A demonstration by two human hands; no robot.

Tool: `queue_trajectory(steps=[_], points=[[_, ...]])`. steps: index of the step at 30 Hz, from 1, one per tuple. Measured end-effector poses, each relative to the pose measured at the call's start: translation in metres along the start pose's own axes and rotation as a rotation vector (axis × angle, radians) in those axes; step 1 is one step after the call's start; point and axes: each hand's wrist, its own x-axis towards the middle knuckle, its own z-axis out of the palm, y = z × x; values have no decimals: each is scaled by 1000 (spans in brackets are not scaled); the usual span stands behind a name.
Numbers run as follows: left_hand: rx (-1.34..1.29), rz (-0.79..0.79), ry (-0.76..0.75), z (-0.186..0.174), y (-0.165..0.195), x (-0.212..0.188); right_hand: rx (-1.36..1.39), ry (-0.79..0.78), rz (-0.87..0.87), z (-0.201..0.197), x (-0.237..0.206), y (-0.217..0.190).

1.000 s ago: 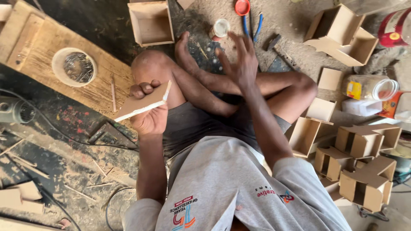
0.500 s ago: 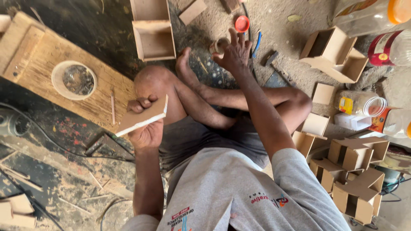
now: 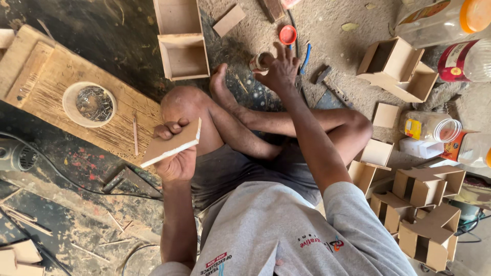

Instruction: The person assembles small wooden boxes by hammering nails into pre-cut pieces. They apply glue to the edges of a wooden piece, attach it to a box frame, and continue hammering nails to secure the joints.

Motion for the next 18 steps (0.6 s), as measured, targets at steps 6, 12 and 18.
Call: queue_trajectory(steps=[6, 12, 18], points=[[-28, -14, 19, 0, -3, -5, 325, 118, 7, 0, -23, 19], [-12, -40, 44, 5, -13, -13, 469, 113, -76, 10, -33, 39], [-42, -22, 65, 13, -19, -19, 602, 83, -33, -37, -53, 21]])
